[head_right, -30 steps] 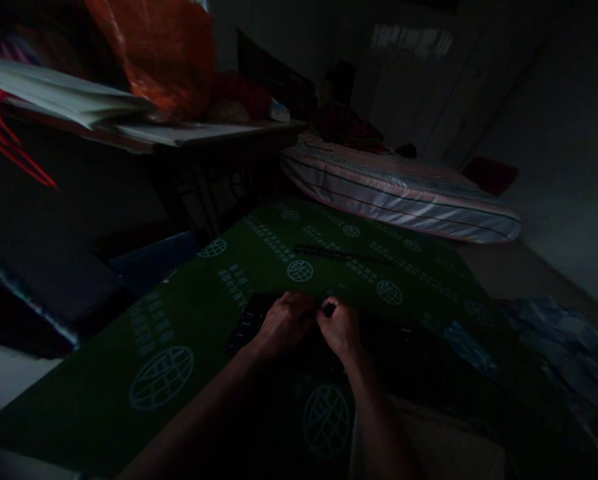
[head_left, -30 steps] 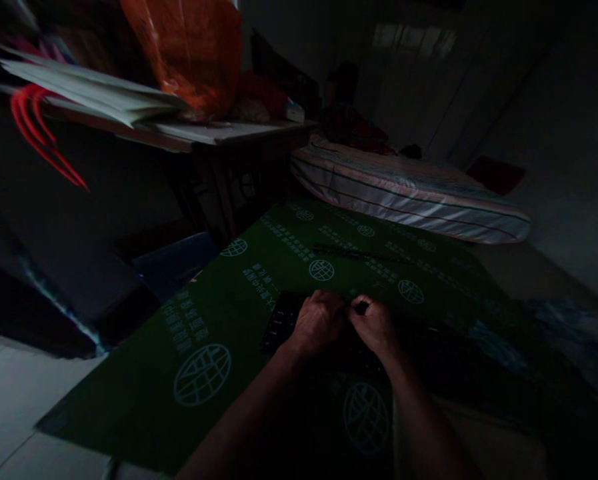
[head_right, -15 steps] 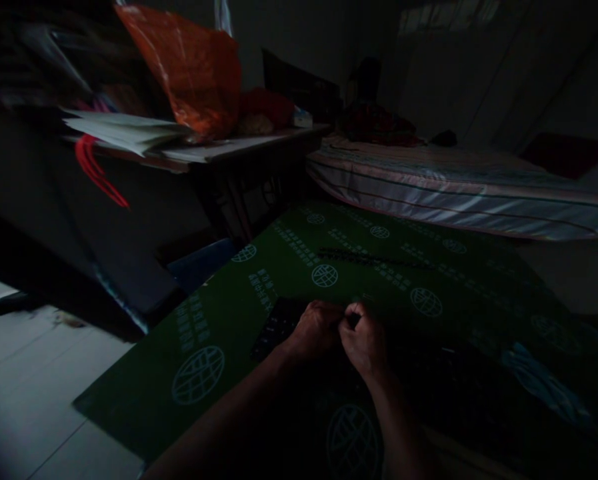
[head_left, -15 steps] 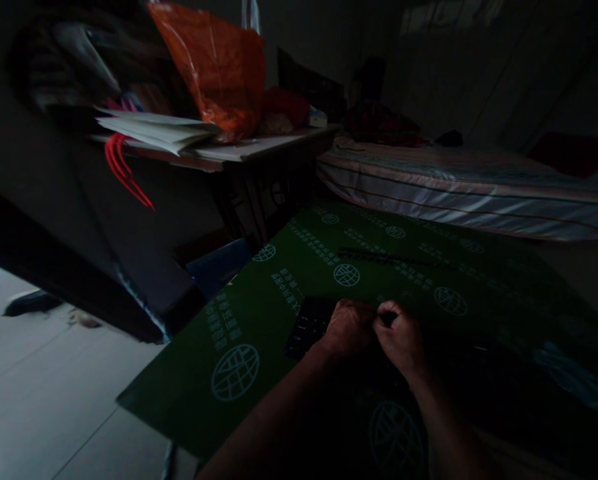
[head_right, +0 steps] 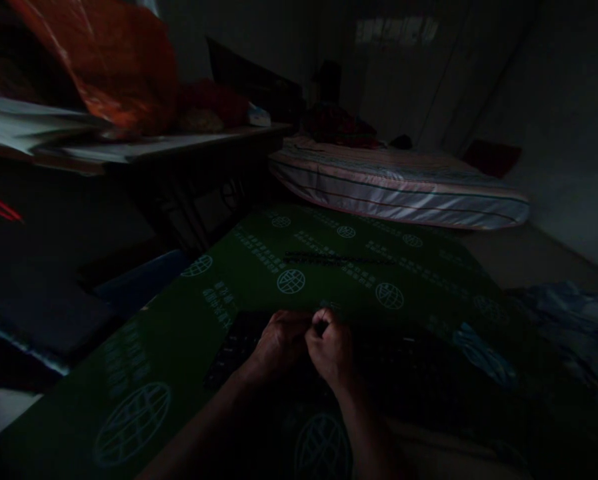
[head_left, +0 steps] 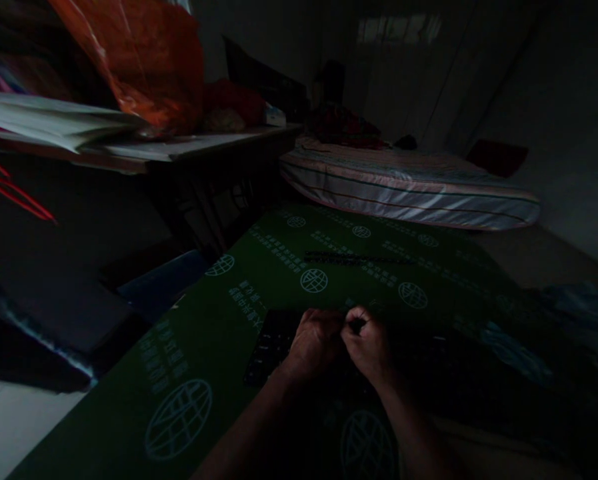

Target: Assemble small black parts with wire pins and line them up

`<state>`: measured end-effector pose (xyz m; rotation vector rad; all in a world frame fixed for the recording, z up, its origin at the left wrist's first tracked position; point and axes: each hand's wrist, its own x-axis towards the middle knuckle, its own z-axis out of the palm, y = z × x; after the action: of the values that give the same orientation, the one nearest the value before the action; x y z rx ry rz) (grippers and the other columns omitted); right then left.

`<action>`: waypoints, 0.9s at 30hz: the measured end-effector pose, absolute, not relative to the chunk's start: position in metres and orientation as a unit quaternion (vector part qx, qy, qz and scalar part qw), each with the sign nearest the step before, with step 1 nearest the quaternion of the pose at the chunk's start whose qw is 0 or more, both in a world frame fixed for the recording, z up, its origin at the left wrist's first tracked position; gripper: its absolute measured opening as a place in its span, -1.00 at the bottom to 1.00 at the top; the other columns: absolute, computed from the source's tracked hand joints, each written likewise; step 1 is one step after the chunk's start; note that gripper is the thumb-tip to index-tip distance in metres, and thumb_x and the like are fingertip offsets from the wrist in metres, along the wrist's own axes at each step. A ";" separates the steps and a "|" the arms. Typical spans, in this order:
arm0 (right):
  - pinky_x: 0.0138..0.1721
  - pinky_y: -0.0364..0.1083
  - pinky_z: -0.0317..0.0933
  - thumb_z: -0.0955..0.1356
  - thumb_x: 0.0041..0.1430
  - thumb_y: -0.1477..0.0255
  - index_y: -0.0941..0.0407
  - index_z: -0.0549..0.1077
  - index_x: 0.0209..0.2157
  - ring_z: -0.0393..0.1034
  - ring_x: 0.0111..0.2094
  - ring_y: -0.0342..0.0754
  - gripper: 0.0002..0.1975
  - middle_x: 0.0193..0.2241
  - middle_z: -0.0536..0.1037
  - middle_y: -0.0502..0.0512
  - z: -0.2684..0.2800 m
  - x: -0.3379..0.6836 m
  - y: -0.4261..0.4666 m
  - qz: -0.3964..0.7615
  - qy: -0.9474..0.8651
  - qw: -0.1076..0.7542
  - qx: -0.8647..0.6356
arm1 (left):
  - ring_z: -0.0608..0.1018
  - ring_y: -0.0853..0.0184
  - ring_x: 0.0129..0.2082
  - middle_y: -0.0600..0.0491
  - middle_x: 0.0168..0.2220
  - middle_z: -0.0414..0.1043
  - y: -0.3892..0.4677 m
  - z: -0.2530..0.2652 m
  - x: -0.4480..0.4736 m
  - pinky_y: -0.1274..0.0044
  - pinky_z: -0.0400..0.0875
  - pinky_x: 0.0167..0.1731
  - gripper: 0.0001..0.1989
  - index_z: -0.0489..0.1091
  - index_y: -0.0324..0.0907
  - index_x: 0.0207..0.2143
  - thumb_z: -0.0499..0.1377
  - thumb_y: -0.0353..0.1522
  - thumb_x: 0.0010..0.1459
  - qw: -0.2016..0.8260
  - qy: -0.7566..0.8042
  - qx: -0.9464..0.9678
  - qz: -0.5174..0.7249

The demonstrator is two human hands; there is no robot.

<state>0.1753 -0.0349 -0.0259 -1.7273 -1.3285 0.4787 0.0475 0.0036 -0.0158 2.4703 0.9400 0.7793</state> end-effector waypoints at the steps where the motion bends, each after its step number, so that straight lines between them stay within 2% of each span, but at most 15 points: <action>1: -0.52 -0.16 0.14 0.25 -0.14 0.43 0.07 0.34 -0.50 0.25 -0.59 -0.11 -0.92 -0.65 0.39 -0.04 -0.027 0.176 -0.034 0.199 -0.528 0.456 -0.688 | 0.52 0.26 -0.30 -0.01 -0.38 0.52 0.004 -0.016 0.048 0.48 0.32 -0.22 -0.85 0.50 -0.13 -0.44 0.13 -0.48 0.00 0.195 0.333 0.880 0.278; 4: -0.49 -0.18 0.17 0.24 -0.14 0.44 0.08 0.32 -0.50 0.27 -0.55 -0.12 -0.93 -0.62 0.38 -0.05 -0.029 0.178 -0.032 0.228 -0.505 0.498 -0.667 | 0.52 0.27 -0.29 0.00 -0.38 0.51 0.004 -0.015 0.048 0.48 0.32 -0.21 -0.85 0.49 -0.12 -0.42 0.12 -0.46 0.04 0.196 0.334 0.878 0.280; 9: -0.54 -0.20 0.17 0.27 -0.09 0.40 0.08 0.31 -0.51 0.26 -0.59 -0.15 -0.94 -0.66 0.36 -0.08 -0.025 0.178 -0.032 0.288 -0.485 0.525 -0.638 | 0.50 0.26 -0.27 0.00 -0.33 0.50 0.003 -0.013 0.048 0.46 0.30 -0.19 -0.85 0.46 -0.14 -0.38 0.10 -0.46 0.08 0.197 0.348 0.874 0.276; 14: -0.60 -0.22 0.12 0.30 -0.03 0.32 0.11 0.31 -0.50 0.21 -0.64 -0.19 -0.86 -0.69 0.31 -0.10 -0.021 0.177 -0.035 0.330 -0.476 0.558 -0.594 | 0.48 0.27 -0.28 0.01 -0.33 0.48 0.001 -0.013 0.046 0.48 0.29 -0.21 -0.87 0.42 -0.16 -0.34 0.07 -0.45 0.10 0.199 0.368 0.864 0.278; 20: -0.60 -0.21 0.13 0.33 -0.02 0.24 0.14 0.40 -0.48 0.21 -0.63 -0.19 -0.77 -0.67 0.34 -0.06 -0.023 0.175 -0.038 0.352 -0.471 0.563 -0.581 | 0.45 0.32 -0.42 0.02 -0.48 0.41 0.000 -0.013 0.043 0.54 0.30 -0.38 -0.82 0.38 -0.19 -0.48 0.03 -0.42 0.12 0.218 0.389 0.846 0.291; 27: -0.61 -0.21 0.17 0.37 -0.05 0.25 0.16 0.45 -0.48 0.23 -0.65 -0.20 -0.76 -0.69 0.37 -0.05 -0.023 0.173 -0.038 0.351 -0.453 0.587 -0.572 | 0.49 0.34 -0.42 0.06 -0.46 0.47 0.002 -0.011 0.042 0.56 0.32 -0.37 -0.82 0.42 -0.17 -0.47 0.05 -0.38 0.11 0.286 0.386 0.814 0.326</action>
<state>0.1727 -0.0384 -0.0232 -1.3340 -1.0565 0.8177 0.0416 0.0020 -0.0115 2.1767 1.0319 0.8705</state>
